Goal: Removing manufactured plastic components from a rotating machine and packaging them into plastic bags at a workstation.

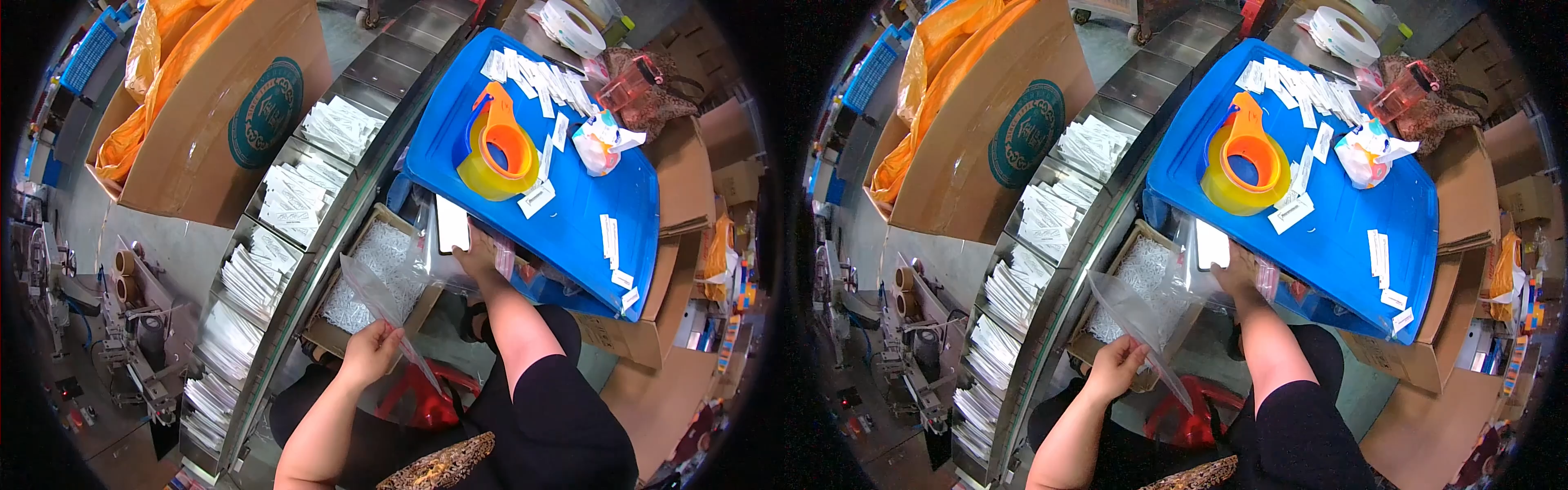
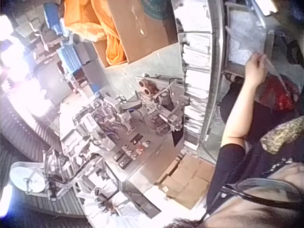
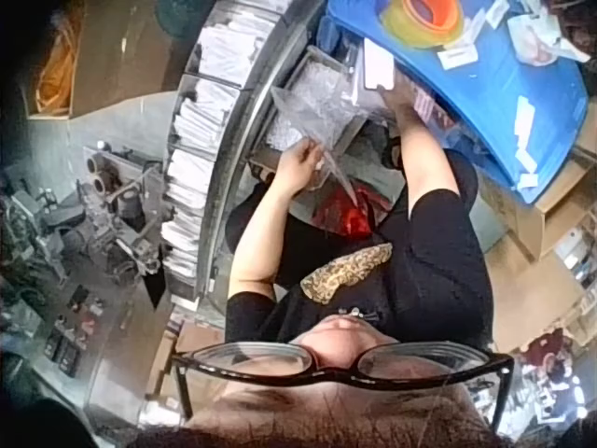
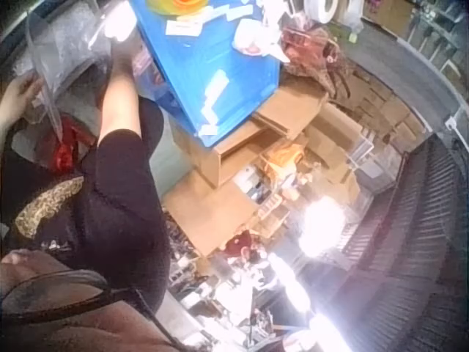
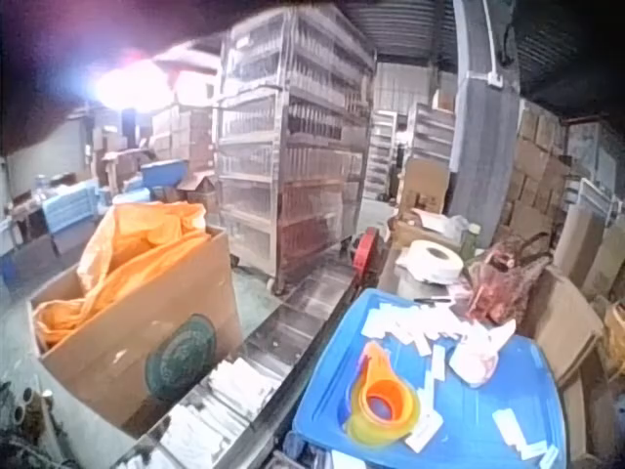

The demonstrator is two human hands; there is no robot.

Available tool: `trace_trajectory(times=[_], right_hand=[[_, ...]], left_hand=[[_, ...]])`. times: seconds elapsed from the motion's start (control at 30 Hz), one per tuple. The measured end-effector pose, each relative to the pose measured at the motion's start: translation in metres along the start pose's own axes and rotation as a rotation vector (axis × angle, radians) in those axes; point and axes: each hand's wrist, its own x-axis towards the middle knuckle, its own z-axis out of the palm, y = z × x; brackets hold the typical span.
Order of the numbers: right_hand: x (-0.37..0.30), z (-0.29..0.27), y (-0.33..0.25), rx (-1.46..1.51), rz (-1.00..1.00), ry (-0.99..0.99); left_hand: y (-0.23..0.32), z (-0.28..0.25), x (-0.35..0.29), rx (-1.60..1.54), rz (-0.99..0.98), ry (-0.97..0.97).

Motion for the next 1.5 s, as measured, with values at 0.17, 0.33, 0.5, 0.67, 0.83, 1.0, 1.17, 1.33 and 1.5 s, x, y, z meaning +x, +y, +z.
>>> trace_trajectory(times=[0.17,0.33,0.5,0.67,0.83,1.0,1.17,1.33,1.5], right_hand=[[-0.006,0.004,-0.002,0.015,-0.013,0.021],[-0.022,0.014,-0.007,-0.178,-0.231,0.124],[-0.023,0.016,-0.006,-0.246,-0.279,0.078],[-0.022,0.017,-0.005,-0.307,-0.297,0.084],[-0.024,0.011,-0.013,-0.302,-0.263,-0.044],[-0.022,0.013,-0.009,-0.213,-0.259,0.010],[-0.024,0.015,-0.012,-0.233,-0.249,0.049],[-0.022,0.019,-0.008,-0.257,-0.252,0.076],[-0.023,0.018,-0.012,-0.211,-0.228,0.109]], left_hand=[[0.005,-0.002,-0.001,0.024,-0.050,-0.033],[0.009,-0.004,-0.001,0.063,-0.080,-0.057],[0.002,-0.002,-0.001,0.020,-0.029,0.004],[0.011,-0.003,0.000,0.056,-0.053,-0.032],[0.010,-0.004,-0.001,0.055,-0.100,-0.058],[0.002,0.000,0.000,0.025,0.001,0.004],[0.006,-0.001,-0.001,0.023,-0.022,-0.003],[0.009,-0.004,-0.001,0.061,-0.098,-0.063],[0.010,-0.005,0.000,0.065,-0.100,-0.066]])
